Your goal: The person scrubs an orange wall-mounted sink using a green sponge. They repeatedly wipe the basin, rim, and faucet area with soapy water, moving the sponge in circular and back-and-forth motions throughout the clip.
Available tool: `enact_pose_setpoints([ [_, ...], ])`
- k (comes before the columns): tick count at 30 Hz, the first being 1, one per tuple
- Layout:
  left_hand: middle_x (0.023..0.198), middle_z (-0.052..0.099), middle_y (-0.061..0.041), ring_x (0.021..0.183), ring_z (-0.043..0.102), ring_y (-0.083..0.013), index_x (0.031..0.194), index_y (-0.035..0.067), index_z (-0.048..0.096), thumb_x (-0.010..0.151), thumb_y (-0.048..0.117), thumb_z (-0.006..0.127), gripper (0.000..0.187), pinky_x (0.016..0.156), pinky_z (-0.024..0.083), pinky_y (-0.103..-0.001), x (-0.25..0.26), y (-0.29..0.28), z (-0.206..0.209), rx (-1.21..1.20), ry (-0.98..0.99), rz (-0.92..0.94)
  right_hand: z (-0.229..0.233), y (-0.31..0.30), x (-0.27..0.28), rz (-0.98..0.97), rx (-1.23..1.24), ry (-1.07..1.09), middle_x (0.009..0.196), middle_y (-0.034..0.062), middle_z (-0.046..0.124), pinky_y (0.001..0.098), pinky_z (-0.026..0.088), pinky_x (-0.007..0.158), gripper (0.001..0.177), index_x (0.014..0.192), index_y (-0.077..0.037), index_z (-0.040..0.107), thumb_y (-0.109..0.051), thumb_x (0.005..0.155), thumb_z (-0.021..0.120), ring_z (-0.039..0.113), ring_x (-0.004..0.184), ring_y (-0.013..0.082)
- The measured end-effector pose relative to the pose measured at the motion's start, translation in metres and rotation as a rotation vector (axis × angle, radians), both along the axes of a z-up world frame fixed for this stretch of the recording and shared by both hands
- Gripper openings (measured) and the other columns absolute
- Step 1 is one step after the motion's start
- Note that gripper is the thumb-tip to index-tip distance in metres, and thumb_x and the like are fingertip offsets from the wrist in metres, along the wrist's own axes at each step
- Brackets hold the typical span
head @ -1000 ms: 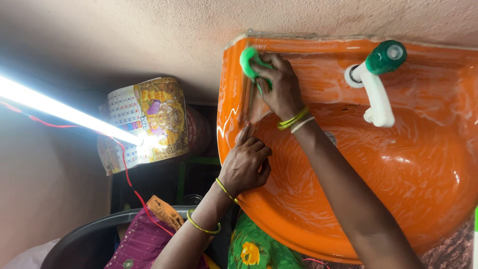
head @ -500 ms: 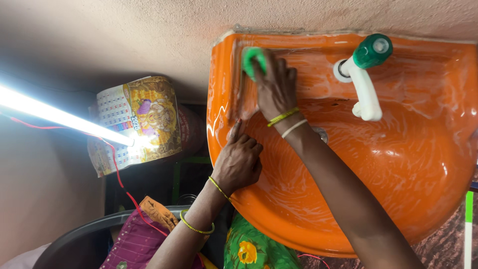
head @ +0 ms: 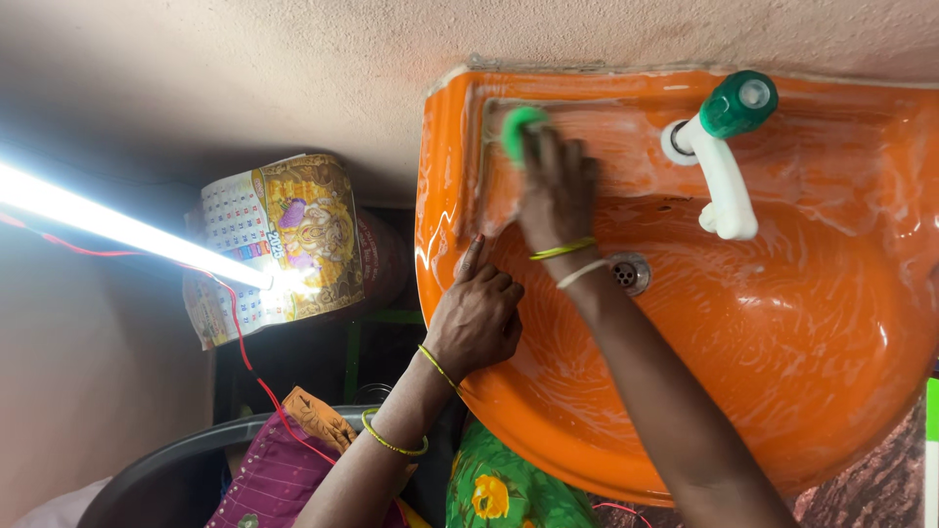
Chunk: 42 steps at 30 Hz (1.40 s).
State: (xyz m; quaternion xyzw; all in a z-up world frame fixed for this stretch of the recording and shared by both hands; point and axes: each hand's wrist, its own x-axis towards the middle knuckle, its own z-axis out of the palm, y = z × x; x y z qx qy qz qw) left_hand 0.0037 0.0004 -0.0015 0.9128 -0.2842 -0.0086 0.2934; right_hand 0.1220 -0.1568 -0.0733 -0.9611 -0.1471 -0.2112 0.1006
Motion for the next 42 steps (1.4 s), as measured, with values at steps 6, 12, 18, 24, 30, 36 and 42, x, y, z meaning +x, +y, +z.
enact_pose_setpoints([
  [6, 0.082, 0.062, -0.012, 0.095, 0.062, -0.0306, 0.08, 0.004, 0.063, 0.075, 0.01, 0.063, 0.007, 0.127, 0.02, -0.056, -0.001, 0.002, 0.003, -0.004, 0.024, 0.007, 0.025, -0.061, -0.025, -0.325, -0.216, -0.126, 0.139, 0.0147, 0.055, 0.0505, 0.04, 0.085, 0.056, 0.144, -0.005, 0.057, -0.004, 0.088, 0.06, 0.053, 0.108, 0.0377],
  [12, 0.089, 0.065, -0.015, 0.123, 0.057, -0.0359, 0.09, 0.002, 0.069, 0.07, 0.011, 0.063, 0.022, 0.125, 0.017, -0.057, 0.002, 0.0, -0.006, -0.032, -0.045, -0.008, 0.009, -0.021, -0.054, 0.002, 0.057, -0.055, 0.146, 0.0141, 0.055, 0.0492, 0.046, 0.094, 0.06, 0.147, -0.007, 0.056, 0.006, 0.088, 0.059, 0.055, 0.113, 0.0355],
  [18, 0.088, 0.065, -0.015, 0.129, 0.056, -0.0358, 0.088, 0.003, 0.069, 0.073, 0.009, 0.063, 0.017, 0.127, 0.017, -0.057, 0.0, -0.002, -0.009, 0.023, -0.027, 0.004, 0.021, -0.091, -0.061, -0.176, 0.194, -0.114, 0.148, 0.0189, 0.05, 0.0565, 0.041, 0.11, 0.055, 0.154, -0.003, 0.052, 0.002, 0.099, 0.059, 0.051, 0.136, 0.0438],
  [24, 0.092, 0.067, -0.016, 0.127, 0.056, -0.0405, 0.088, 0.003, 0.068, 0.072, 0.011, 0.065, 0.019, 0.123, 0.016, -0.06, -0.002, -0.009, -0.015, 0.053, -0.065, 0.014, 0.009, -0.097, -0.068, -0.102, 0.142, -0.011, 0.148, 0.0172, 0.053, 0.0548, 0.035, 0.108, 0.047, 0.144, -0.006, 0.059, -0.006, 0.097, 0.058, 0.05, 0.129, 0.0423],
  [30, 0.101, 0.068, -0.016, 0.128, 0.054, -0.0392, 0.101, 0.005, 0.068, 0.081, 0.014, 0.064, 0.023, 0.125, 0.014, -0.063, -0.002, -0.039, -0.022, 0.028, -0.003, 0.107, 0.027, -0.14, -0.066, -0.236, 0.333, -0.141, 0.151, 0.0168, 0.055, 0.0536, 0.036, 0.11, 0.04, 0.149, -0.002, 0.054, -0.01, 0.11, 0.056, 0.052, 0.136, 0.0386],
  [36, 0.145, 0.05, -0.025, 0.147, 0.036, -0.0427, 0.137, -0.004, 0.053, 0.084, 0.014, 0.059, 0.057, 0.126, 0.011, -0.061, 0.012, -0.133, -0.025, -0.109, -0.03, 0.124, 0.018, -0.148, -0.071, -0.177, 0.039, -0.094, 0.143, 0.0164, 0.057, 0.0551, 0.036, 0.109, 0.039, 0.14, -0.008, 0.06, -0.014, 0.102, 0.059, 0.05, 0.133, 0.0401],
  [42, 0.163, 0.03, -0.028, 0.156, 0.018, -0.0431, 0.15, -0.01, 0.04, 0.083, 0.01, 0.054, 0.071, 0.128, 0.01, -0.058, 0.024, -0.196, -0.028, 0.076, -0.057, 0.165, 0.015, -0.209, -0.07, -0.447, 0.02, -0.128, 0.15, 0.0174, 0.053, 0.0591, 0.033, 0.101, 0.043, 0.145, -0.009, 0.062, -0.014, 0.103, 0.059, 0.043, 0.129, 0.044],
])
